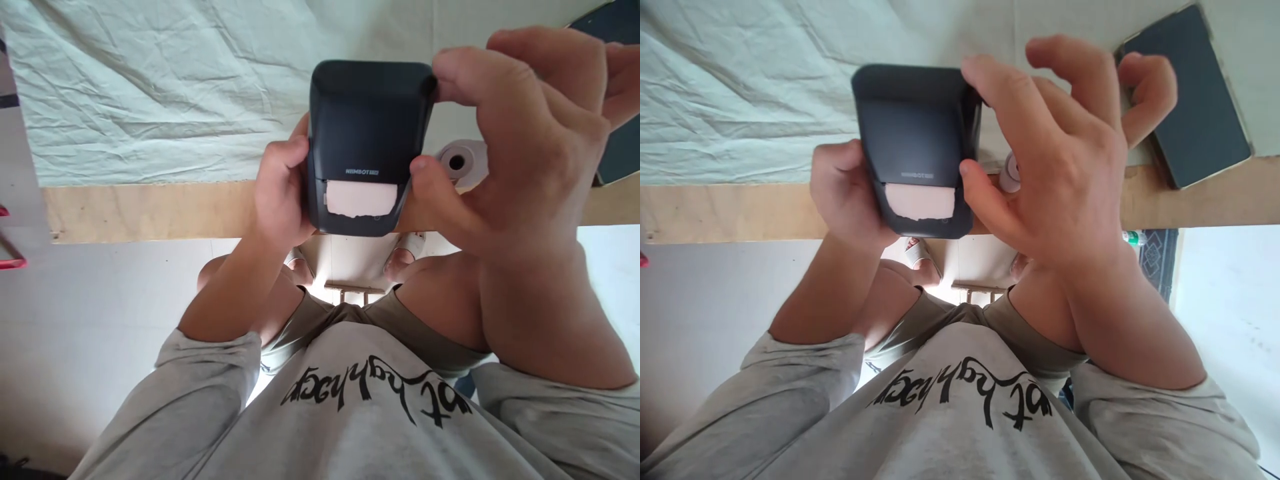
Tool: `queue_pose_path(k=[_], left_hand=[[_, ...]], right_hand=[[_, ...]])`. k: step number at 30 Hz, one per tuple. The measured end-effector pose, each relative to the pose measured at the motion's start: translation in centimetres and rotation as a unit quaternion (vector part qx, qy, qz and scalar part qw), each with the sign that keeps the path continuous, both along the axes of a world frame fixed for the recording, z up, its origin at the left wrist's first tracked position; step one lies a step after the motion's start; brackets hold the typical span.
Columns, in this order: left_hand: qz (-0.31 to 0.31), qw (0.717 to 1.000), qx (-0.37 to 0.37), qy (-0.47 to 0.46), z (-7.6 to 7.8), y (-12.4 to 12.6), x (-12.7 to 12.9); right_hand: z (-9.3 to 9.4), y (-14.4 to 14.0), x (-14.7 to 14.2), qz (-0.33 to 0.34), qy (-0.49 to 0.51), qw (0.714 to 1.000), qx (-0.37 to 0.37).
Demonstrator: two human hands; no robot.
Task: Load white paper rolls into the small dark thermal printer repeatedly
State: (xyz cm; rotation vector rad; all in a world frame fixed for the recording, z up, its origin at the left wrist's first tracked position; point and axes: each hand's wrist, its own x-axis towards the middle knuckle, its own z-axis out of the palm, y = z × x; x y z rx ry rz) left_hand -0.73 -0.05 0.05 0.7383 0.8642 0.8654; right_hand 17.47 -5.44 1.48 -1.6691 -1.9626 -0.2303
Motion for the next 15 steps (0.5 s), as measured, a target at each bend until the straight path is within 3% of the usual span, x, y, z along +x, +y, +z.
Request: queue_pose_path(k=[3,7,11,15], left_hand=[[0.007,0.997,0.031,-0.065,-0.4,0.0,-0.2],[-0.030,0.989,0.046,-0.136,-1.3,0.5,-0.6],[-0.063,0.990,0.080,-0.093,-1.8,0.9,-1.1],[-0.029,0.994,0.081,-0.070,-2.0,0.8,-1.3]], right_hand=[[0.2,0.1,-0.1,0.016,-0.006,1.000,-0.013],[0.1,0.0,-0.3,0.000,-0.001,0.999,-0.042],[0.1,-0.3,-0.8,-0.027,-0.008,0.997,-0.067],[0.3,-0.3,-1.2,-0.023,-0.004,0.995,-0.094]])
